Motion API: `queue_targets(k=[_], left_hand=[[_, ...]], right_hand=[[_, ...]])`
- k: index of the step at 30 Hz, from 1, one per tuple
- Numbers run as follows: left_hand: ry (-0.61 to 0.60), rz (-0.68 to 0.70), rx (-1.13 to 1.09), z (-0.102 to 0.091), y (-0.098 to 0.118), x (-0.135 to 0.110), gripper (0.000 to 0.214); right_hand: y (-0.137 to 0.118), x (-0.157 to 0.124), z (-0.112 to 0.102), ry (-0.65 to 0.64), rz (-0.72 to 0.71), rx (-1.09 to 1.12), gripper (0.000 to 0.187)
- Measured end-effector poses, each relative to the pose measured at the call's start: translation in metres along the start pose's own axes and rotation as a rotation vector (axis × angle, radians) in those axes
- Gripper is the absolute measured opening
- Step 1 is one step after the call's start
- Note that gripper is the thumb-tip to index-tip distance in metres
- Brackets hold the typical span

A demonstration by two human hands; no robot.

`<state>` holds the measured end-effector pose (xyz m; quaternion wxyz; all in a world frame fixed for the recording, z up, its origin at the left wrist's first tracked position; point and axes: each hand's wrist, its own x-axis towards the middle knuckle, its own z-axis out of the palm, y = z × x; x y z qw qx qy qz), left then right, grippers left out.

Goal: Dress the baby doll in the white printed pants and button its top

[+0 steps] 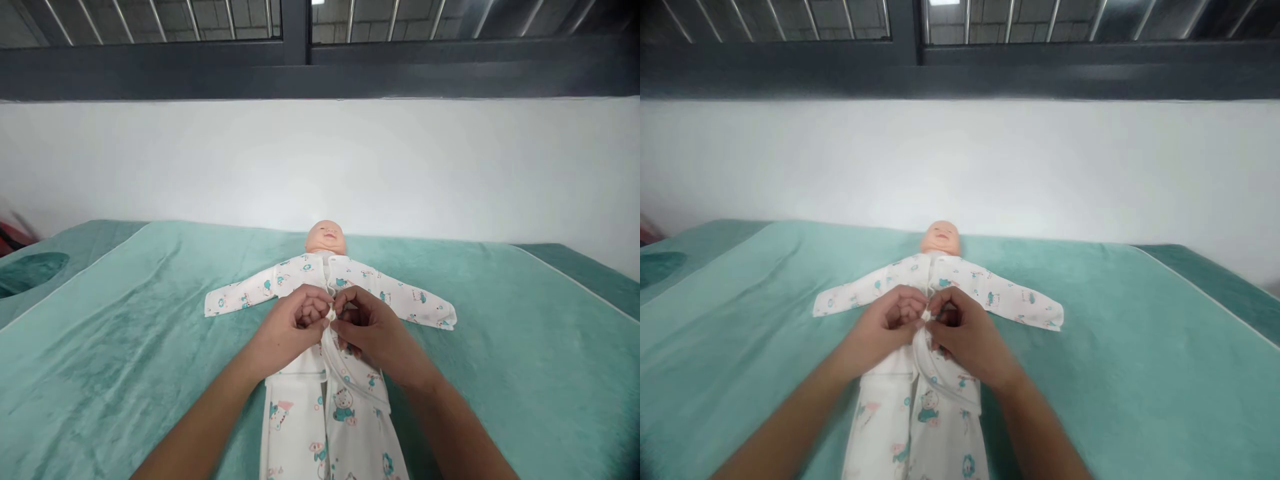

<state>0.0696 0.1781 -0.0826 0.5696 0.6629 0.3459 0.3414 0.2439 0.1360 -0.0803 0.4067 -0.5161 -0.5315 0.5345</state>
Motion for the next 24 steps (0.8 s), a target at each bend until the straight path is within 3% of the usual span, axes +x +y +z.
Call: queue_targets(k=[17, 24], left_hand=[[-0.015, 0.06, -0.055, -0.0036, -0.0074, -0.0014, 0.011], [0.001, 0.073, -0.063, -0.0005, -0.0073, -0.0025, 0.018]], right_hand=[[-0.0089, -0.0017, -0.0036, -0.04, 0.005, 0.053, 0.022], [-0.0081, -0.0015, -0.0018, -0.041, -0.006, 0.038, 0.024]])
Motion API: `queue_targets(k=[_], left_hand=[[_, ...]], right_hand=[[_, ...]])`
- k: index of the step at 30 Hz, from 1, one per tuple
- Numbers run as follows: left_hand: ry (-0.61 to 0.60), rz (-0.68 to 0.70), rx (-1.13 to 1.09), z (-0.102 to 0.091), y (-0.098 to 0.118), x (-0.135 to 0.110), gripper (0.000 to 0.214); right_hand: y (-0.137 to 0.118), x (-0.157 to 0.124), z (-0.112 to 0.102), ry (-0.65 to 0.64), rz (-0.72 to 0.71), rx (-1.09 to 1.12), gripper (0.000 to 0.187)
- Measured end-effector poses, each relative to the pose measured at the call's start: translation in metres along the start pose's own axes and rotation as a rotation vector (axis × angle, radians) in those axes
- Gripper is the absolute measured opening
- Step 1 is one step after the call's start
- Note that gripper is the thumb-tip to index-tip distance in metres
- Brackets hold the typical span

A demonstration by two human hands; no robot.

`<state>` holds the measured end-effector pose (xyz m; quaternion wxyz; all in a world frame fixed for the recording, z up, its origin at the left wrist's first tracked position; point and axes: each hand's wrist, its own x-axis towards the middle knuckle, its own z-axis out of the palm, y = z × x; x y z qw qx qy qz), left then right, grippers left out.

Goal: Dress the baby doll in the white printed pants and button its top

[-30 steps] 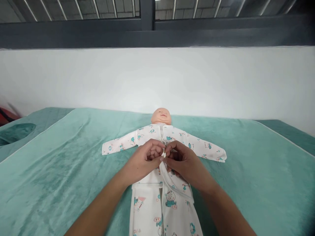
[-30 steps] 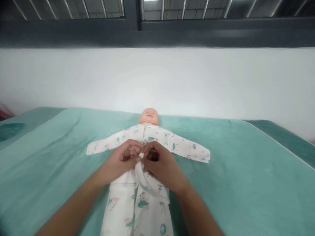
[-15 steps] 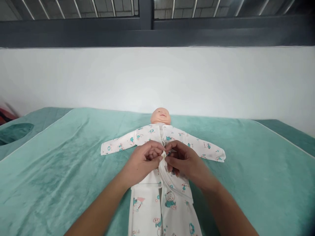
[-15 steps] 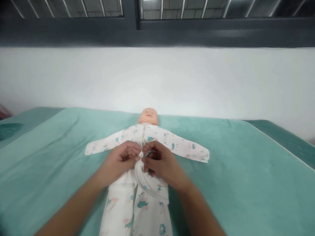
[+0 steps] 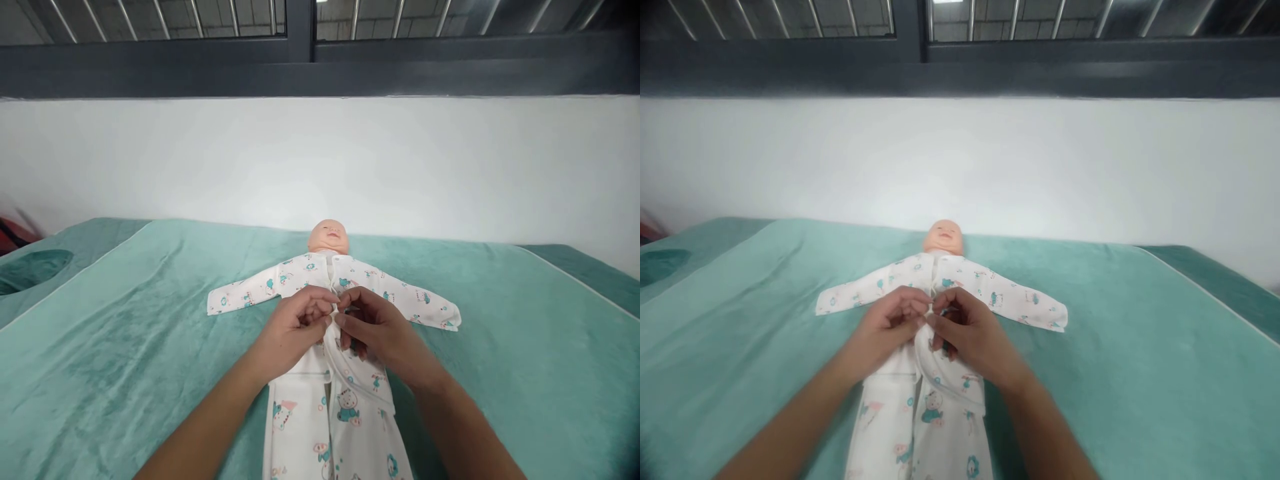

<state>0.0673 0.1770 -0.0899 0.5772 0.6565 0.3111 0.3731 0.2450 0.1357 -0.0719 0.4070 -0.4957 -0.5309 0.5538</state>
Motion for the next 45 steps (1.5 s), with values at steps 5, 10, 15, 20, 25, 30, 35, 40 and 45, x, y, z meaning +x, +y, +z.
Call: queue_targets(k=[5, 10, 15, 20, 25, 30, 35, 40, 45], left_hand=[[0.018, 0.0, 0.024, 0.002, 0.002, 0.0, 0.02], [0.044, -0.025, 0.012, 0.004, 0.004, 0.001, 0.022], [0.063, -0.036, -0.028, 0.005, 0.006, 0.001, 0.02], [0.127, -0.025, 0.001, 0.004, 0.003, 0.002, 0.018], [0.322, 0.168, 0.362, 0.002, -0.005, 0.007, 0.016], [0.301, 0.196, 0.511, 0.001, -0.006, 0.009, 0.023], [0.304, 0.11, 0.563, -0.002, -0.009, 0.022, 0.027], [0.268, 0.095, 0.536, -0.006, -0.012, 0.035, 0.02], [0.283, 0.112, 0.512, -0.005, -0.013, 0.034, 0.007]], right_hand=[[0.002, 0.001, 0.001, 0.028, 0.006, -0.043, 0.026], [0.004, 0.001, 0.001, 0.038, 0.007, -0.045, 0.027], [0.008, 0.002, 0.001, 0.044, -0.028, -0.023, 0.027], [0.007, 0.005, 0.003, 0.07, -0.077, 0.069, 0.025], [0.011, 0.008, 0.01, 0.248, -0.106, 0.072, 0.02], [0.022, 0.01, 0.012, 0.473, -0.406, -0.202, 0.007], [0.014, 0.019, 0.013, 0.433, -0.265, -0.378, 0.019], [-0.008, 0.03, 0.015, 0.457, -0.125, -0.686, 0.029], [-0.008, 0.03, 0.005, 0.346, -0.038, -0.696, 0.023]])
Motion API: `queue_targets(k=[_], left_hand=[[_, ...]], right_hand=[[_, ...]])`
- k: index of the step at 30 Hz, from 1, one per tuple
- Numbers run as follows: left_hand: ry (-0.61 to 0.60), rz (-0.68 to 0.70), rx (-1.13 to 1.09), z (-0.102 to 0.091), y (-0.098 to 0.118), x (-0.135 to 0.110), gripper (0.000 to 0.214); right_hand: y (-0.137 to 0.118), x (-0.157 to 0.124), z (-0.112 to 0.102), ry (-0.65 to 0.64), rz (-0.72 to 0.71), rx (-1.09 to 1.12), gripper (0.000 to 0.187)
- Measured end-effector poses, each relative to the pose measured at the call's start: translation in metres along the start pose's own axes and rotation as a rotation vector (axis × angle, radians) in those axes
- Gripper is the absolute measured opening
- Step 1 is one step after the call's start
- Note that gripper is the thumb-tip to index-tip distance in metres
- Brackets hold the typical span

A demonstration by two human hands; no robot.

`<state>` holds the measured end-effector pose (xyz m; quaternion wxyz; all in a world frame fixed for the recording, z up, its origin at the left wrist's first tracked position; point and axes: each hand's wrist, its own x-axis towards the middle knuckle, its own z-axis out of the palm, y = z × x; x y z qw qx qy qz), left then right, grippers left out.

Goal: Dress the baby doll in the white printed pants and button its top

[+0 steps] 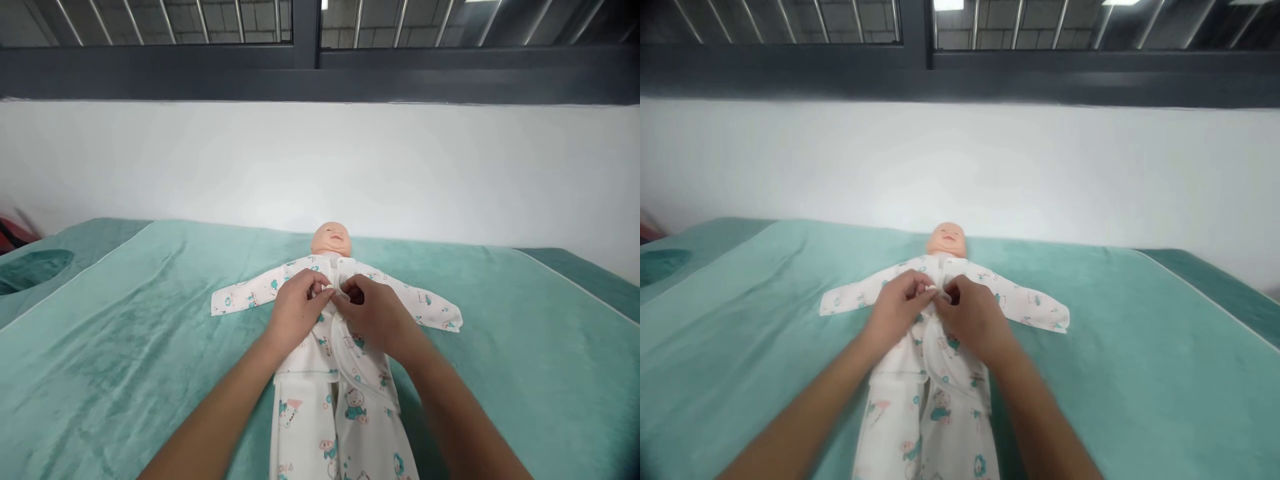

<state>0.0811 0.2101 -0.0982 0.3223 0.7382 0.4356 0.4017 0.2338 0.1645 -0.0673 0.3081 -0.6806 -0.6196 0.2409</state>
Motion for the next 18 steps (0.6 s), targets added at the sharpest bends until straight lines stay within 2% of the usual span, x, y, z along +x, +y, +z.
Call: queue_targets(k=[4, 6, 8, 10, 13, 18], left_hand=[[0.124, 0.094, 0.054, 0.003, 0.003, -0.004, 0.007], [0.164, 0.064, 0.017, 0.004, 0.008, -0.003, 0.007], [0.172, -0.034, -0.117, 0.005, 0.016, 0.002, 0.008], [0.135, -0.155, -0.332, 0.006, 0.026, 0.008, 0.01], [0.055, -0.305, -0.581, 0.005, 0.039, 0.017, 0.011], [-0.039, -0.386, -0.674, 0.001, 0.038, 0.023, 0.02]], right_hand=[[0.009, -0.001, -0.001, 0.053, -0.023, 0.149, 0.019], [0.007, 0.0, 0.0, 0.104, -0.023, 0.304, 0.018], [0.002, 0.002, 0.001, 0.164, -0.025, 0.442, 0.018], [-0.003, 0.007, 0.003, 0.201, -0.025, 0.51, 0.017], [-0.003, 0.016, 0.008, 0.188, 0.028, 0.575, 0.019], [0.015, 0.017, 0.014, 0.088, 0.084, 0.837, 0.02]])
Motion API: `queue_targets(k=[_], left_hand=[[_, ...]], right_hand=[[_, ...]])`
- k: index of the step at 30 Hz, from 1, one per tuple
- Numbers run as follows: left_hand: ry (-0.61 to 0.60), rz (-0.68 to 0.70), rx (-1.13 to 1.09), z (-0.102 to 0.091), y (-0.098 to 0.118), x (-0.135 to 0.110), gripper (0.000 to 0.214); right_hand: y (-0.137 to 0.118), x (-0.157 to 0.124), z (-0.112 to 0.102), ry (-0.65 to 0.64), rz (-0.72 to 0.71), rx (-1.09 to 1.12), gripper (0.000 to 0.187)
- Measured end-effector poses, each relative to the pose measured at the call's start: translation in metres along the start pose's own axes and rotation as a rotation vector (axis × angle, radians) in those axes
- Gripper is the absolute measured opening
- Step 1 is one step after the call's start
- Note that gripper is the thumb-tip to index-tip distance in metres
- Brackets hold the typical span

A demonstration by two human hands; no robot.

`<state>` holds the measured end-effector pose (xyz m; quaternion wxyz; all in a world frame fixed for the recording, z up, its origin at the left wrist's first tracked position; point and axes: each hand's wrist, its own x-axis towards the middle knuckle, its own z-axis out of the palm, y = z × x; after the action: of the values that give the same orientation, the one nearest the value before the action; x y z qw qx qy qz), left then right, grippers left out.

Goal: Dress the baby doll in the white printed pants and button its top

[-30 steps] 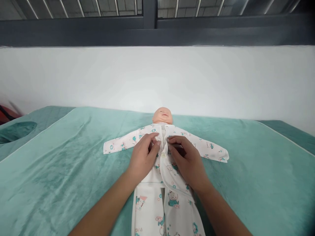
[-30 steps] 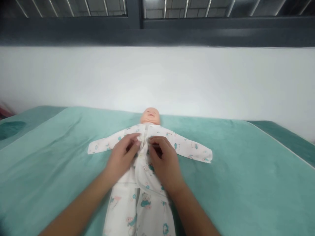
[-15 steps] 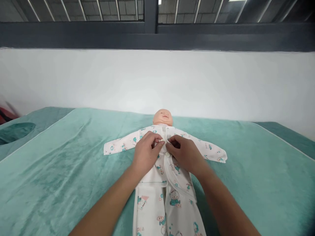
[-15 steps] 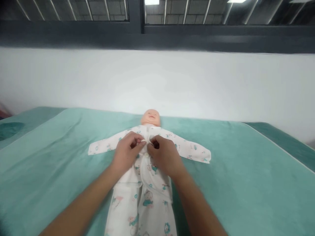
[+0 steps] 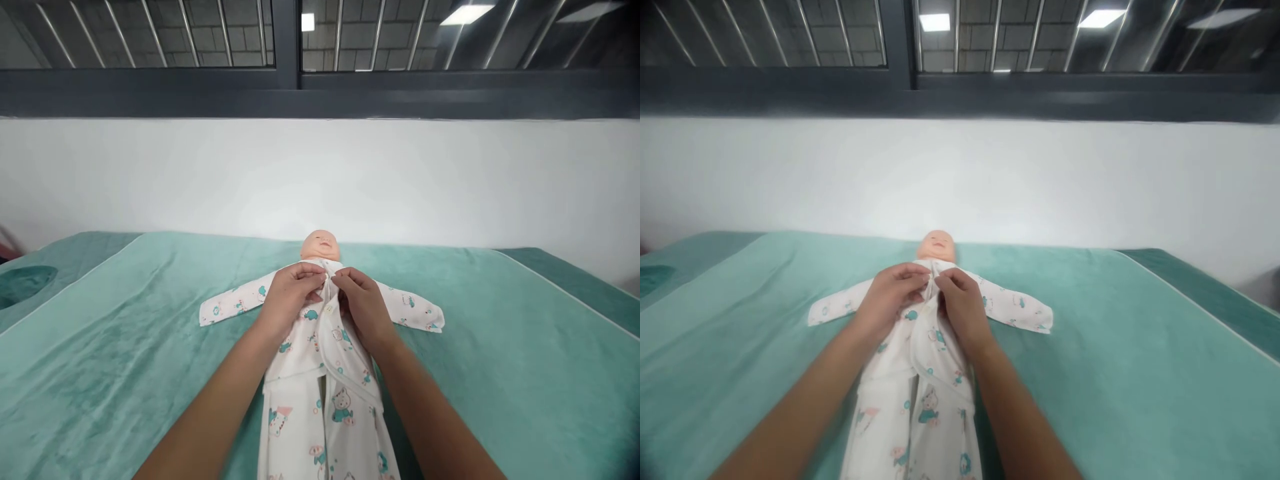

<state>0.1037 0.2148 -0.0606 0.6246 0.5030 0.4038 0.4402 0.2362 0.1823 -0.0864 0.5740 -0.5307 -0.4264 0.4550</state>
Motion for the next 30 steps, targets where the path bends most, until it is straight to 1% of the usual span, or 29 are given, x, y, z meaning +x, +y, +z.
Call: queue_targets(k=[3, 6, 11, 15, 17, 20, 26, 30], left_hand=[[-0.031, -0.005, -0.03, -0.006, -0.004, 0.002, 0.022], [-0.058, 0.013, 0.019, -0.009, -0.007, 0.003, 0.022], [-0.062, 0.052, 0.165, -0.008, -0.006, 0.002, 0.025], [-0.067, 0.081, 0.387, -0.008, -0.003, -0.001, 0.022], [-0.063, 0.094, 0.459, -0.008, -0.003, -0.001, 0.02], [-0.081, 0.112, 0.408, -0.011, -0.006, -0.002, 0.018], [-0.133, 0.063, 0.149, -0.017, -0.009, -0.005, 0.023], [-0.122, 0.058, 0.099, -0.018, -0.009, -0.007, 0.024]], right_hand=[[0.001, -0.002, -0.003, -0.039, 0.019, 0.084, 0.022], [-0.001, -0.001, -0.002, -0.062, 0.011, 0.108, 0.023], [0.0, 0.0, 0.0, -0.035, -0.015, 0.099, 0.023], [0.002, -0.002, -0.001, -0.017, -0.018, 0.068, 0.023], [0.002, -0.002, -0.002, -0.011, -0.008, 0.072, 0.024], [0.002, -0.004, -0.002, -0.009, -0.008, 0.058, 0.024], [0.0, -0.008, -0.001, -0.008, -0.06, 0.003, 0.026], [-0.001, -0.011, -0.002, -0.036, -0.098, -0.028, 0.026]])
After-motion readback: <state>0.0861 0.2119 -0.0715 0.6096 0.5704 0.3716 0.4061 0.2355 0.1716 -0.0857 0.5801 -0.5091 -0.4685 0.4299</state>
